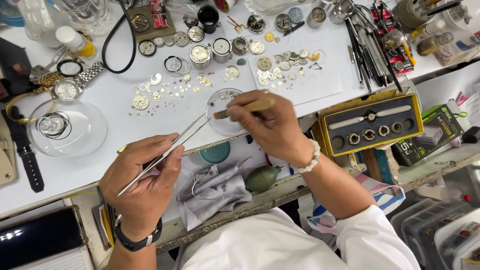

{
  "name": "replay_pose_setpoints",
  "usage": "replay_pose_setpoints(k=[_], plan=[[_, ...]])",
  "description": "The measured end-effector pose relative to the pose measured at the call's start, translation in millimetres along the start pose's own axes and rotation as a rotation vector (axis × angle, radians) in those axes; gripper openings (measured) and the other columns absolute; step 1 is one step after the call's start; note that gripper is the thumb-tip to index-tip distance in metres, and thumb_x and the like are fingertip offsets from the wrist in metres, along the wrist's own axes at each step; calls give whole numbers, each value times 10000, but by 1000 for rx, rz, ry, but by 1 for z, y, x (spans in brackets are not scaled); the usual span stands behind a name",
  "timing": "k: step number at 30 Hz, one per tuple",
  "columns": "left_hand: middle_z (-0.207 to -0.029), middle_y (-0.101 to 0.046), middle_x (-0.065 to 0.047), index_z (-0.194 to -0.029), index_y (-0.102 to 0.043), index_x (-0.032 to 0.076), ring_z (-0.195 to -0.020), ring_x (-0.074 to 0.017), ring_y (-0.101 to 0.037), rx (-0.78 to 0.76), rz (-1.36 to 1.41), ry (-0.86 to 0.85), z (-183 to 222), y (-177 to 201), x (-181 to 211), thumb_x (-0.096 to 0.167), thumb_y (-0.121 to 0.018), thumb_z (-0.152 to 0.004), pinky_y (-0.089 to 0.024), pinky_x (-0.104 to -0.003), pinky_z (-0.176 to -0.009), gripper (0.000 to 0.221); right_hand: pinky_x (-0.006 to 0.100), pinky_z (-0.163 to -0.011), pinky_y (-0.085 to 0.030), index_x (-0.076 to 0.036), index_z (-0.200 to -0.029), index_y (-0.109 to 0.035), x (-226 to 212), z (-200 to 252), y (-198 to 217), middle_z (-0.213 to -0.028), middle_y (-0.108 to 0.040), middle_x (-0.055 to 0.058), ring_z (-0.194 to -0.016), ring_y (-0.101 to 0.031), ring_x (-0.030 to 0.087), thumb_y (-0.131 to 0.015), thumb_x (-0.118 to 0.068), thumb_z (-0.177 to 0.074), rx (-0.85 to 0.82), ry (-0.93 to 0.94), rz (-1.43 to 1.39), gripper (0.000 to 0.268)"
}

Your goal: Cleaning tiny watch components using tweezers and a small brush on a repair bench.

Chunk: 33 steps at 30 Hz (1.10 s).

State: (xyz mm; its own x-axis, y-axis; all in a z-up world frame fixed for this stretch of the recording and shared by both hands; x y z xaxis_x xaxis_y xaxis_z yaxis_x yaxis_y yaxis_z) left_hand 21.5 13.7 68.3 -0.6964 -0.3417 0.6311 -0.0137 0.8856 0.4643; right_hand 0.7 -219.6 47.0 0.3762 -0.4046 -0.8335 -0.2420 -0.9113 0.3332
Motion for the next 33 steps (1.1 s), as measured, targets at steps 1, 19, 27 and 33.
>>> replay_pose_setpoints(k=[1,19,27,33], plan=[[-1047,-776,-183,-1053,-666,-18,-941,-261,-776,-5,4,-4,0,-1,-1,28,-821,-956,-604,-332,-821,189,303,-724,-595,11,-1016,-703,0,-1,-1,-1015,-735,140,-840,-717,214,-662,-90,-1022,7,-2,3,109],[-1035,-772,-143,-1049,-722,-5,-950,-229,-765,-71,163,80,-12,-36,-22,5,-834,-928,-623,-291,-798,165,286,-715,-643,30,-1048,-683,17,8,43,-1045,-673,85,-780,-738,229,-562,-203,-1089,216,-183,72,266],[-1019,-777,-105,-1037,-735,25,-892,-197,-746,-64,129,82,-14,-48,-21,27,-836,-934,-602,-273,-721,143,283,-704,-608,-1,-1009,-693,23,11,39,-1042,-680,65,-793,-750,203,-554,-238,-1091,223,-195,111,287],[-1004,-775,-122,-1016,-734,3,-920,-223,-762,-52,122,77,-16,-52,-19,-14,-836,-923,-623,-299,-795,139,276,-731,-607,-13,-1001,-689,22,11,41,-1014,-690,52,-795,-758,190,-544,-257,-1092,223,-195,139,298]])
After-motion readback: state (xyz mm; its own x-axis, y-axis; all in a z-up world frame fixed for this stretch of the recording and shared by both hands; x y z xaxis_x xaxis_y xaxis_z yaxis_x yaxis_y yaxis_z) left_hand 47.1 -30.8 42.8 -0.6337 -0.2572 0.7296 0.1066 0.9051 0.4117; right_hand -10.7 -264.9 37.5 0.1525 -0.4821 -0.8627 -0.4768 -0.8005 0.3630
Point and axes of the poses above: each hand's wrist, its own z-axis away from the middle knuckle, its own y-axis out of the back of the hand, x = y × z, the point moved 6 cm from there along -z, towards the middle knuckle
